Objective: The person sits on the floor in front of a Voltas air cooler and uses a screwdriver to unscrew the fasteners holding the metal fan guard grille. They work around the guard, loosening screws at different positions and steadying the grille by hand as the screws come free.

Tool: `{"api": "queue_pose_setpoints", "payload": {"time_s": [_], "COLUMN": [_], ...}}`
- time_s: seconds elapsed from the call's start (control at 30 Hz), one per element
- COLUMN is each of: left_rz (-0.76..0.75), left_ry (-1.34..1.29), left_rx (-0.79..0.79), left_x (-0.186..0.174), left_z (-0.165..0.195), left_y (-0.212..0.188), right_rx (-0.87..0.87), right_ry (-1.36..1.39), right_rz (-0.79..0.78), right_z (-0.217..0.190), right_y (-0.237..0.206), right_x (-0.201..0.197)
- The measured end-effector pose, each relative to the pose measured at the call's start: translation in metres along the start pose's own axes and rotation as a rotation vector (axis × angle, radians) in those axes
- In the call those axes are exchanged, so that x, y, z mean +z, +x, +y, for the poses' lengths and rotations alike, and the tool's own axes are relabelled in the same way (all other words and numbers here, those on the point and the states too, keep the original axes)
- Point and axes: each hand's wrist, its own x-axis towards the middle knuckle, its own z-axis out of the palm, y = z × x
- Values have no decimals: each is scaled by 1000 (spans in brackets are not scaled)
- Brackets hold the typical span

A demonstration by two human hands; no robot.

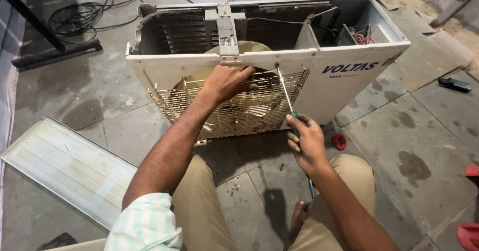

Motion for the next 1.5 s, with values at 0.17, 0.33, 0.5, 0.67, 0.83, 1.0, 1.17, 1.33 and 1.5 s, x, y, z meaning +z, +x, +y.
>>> {"api": "queue_pose_setpoints", "payload": {"time_s": [0.17, 0.33, 0.5, 0.67, 0.83, 1.0, 1.17, 1.33, 1.5], "left_rz": [-38, -22, -11, 5, -73, 0, 24, 67, 56], "left_ry": [-1, 37, 38, 76, 27, 23, 5, -21, -26], "left_rx": [-17, -19, -32, -12, -64, -38, -40, -18, -32], "left_x": [0, 2, 11, 19, 15, 7, 6, 10, 13], "left_z": [-4, -5, -11, -17, -14, -9, -9, -10, -11], "left_y": [0, -2, -3, 0, -1, -2, -1, 0, 0], "right_rx": [87, 268, 270, 256, 328, 318, 284, 471, 425], "right_ry": [59, 193, 328, 309, 435, 397, 313, 676, 576], "right_rz": [77, -148, -211, -106, -227, -175, -74, -409, -345], "right_z": [2, 5, 9, 25, 21, 18, 31, 42, 40], "right_y": [4, 5, 19, 29, 31, 34, 44, 65, 63], "right_x": [4, 12, 5, 2, -3, 0, -3, -17, -10]}}
